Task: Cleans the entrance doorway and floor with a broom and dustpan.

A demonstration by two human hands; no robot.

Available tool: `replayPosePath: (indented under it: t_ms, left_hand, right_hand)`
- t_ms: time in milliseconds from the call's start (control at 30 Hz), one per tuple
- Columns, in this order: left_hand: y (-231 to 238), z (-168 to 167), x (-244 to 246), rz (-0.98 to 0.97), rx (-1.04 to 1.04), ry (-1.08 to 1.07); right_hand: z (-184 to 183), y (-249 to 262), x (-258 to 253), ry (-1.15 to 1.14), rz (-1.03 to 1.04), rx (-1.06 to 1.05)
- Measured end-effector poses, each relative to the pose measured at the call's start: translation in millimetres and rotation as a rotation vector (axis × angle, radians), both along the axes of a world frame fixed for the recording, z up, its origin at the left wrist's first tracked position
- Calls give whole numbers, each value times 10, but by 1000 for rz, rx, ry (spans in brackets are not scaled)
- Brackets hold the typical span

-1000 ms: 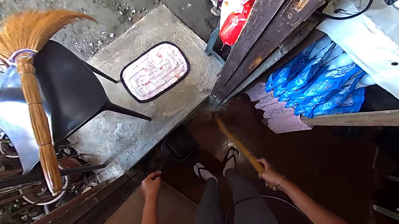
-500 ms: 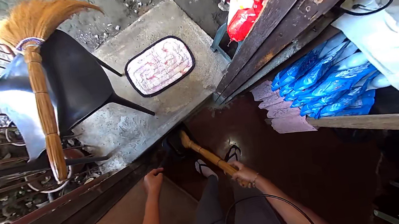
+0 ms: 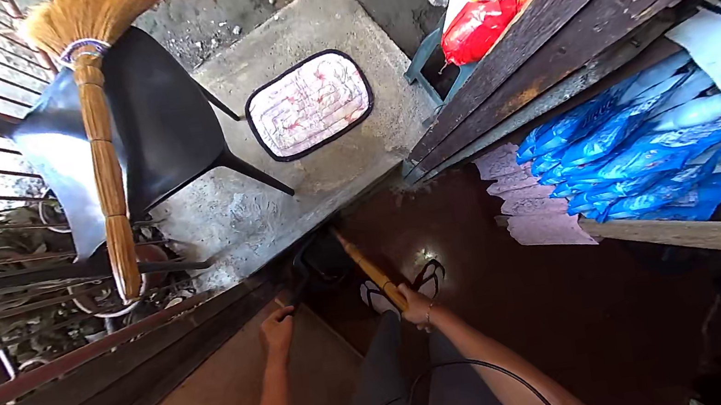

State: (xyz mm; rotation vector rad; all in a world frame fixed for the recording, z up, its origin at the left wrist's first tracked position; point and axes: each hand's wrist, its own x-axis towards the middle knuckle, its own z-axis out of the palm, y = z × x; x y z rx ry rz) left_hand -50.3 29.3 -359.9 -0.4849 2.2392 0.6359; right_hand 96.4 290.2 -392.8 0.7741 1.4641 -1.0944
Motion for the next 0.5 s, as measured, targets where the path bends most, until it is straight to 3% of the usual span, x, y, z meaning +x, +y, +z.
replayPosePath:
  t_ms: [133,300,400,500]
  left_hand:
    - [-64,98,-6,-13,7,-10]
    - [-185,229,-74,-50,26,2]
    - [-62,248,-112,-138,-13,-34]
    - [89,191,-168,-217,-52,-55]
  right_hand:
    - [235,316,436,54,-66,-38]
    - [601,383,852,-68,-308,152]
    - [309,182,832,-124,-447,167]
    - [34,-212,609,-77,-414,56]
